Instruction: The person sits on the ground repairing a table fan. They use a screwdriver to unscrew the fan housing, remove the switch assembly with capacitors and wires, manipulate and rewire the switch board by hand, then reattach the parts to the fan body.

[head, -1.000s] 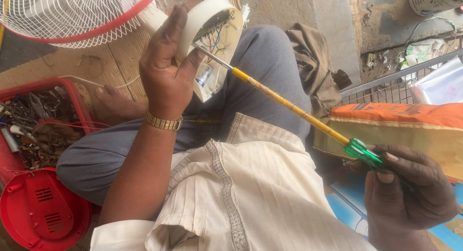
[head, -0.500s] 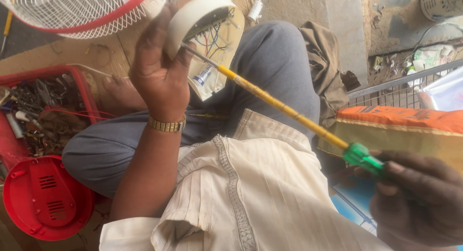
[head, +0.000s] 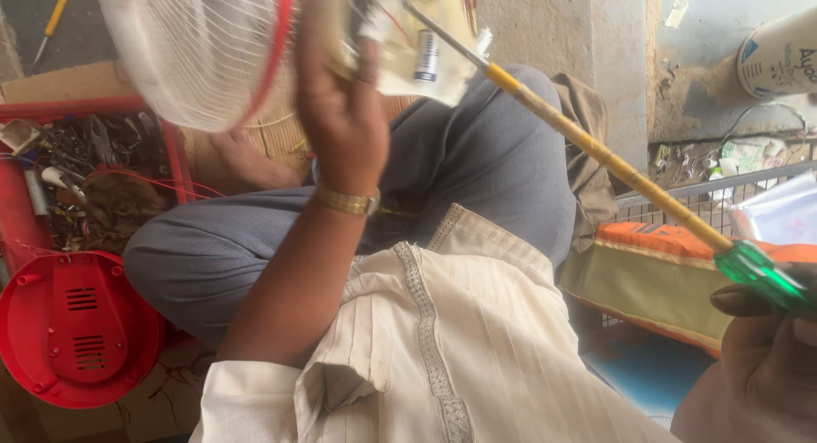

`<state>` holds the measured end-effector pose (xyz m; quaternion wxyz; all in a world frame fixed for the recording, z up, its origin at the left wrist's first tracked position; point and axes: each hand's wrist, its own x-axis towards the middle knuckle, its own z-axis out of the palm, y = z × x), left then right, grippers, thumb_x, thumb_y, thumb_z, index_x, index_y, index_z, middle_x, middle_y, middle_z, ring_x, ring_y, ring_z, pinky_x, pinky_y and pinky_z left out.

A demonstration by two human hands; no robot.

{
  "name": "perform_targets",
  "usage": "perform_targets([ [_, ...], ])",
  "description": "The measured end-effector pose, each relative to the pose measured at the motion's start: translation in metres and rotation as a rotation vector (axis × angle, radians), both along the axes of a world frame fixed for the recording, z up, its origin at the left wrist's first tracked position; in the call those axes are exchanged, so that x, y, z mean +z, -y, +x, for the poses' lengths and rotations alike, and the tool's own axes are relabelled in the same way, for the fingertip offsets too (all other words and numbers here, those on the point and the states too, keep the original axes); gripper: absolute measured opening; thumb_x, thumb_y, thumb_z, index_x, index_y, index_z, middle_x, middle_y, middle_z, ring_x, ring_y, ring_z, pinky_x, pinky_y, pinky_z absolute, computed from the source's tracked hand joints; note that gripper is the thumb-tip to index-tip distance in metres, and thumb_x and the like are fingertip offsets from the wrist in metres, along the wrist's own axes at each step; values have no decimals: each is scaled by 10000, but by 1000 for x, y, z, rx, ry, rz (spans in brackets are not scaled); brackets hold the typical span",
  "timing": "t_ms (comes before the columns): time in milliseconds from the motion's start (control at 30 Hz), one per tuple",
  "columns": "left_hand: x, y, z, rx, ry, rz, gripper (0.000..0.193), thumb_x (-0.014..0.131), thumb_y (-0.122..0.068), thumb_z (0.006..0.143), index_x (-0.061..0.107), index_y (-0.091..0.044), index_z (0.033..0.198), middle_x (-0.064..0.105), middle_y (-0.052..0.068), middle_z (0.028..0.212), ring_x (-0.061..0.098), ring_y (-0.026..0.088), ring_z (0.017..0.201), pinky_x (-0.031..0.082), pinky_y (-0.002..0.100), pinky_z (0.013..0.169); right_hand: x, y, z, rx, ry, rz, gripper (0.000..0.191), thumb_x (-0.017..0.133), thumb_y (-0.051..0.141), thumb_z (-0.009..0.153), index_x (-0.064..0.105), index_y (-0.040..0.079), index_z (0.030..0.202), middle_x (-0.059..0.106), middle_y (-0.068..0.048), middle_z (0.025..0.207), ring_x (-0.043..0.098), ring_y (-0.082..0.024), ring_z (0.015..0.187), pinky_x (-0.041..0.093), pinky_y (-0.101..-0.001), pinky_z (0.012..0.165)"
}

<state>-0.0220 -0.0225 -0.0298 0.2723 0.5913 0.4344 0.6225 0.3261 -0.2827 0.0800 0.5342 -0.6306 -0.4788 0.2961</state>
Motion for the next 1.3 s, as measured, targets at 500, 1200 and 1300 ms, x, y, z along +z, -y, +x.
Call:
perform_targets([
  [500, 15, 13, -22, -209, -282, -33, 761, 825, 49, 1029, 377, -164, 1606, 399, 19, 1664, 423, 186, 1570, 470, 266, 1232, -4, -10, -47, -6, -13, 261, 172, 673, 67, 1177, 652, -101, 1206, 719, -248, 1065, 767, -265, 803, 652, -314, 712],
  [1200, 16, 12, -28, -264, -234, -32, 814, 851, 76, 1016, 375, -195, 1617, 405, 28, 1664, 476, 167, 1523, 534, 260, 1171, 17, -13, -56, 15, 137, 180, 110, 665, 50, 1198, 646, -57, 1185, 703, -210, 1077, 769, -239, 851, 652, -290, 804],
  [1300, 16, 12, -28, -245, -246, -39, 810, 843, 66, 1016, 366, -201, 1614, 422, 36, 1655, 529, 171, 1509, 579, 242, 1147, 24, -23, -39, 143, 303, 144, 190, 651, 113, 1142, 635, -64, 1210, 716, -217, 1055, 761, -230, 838, 638, -288, 787],
])
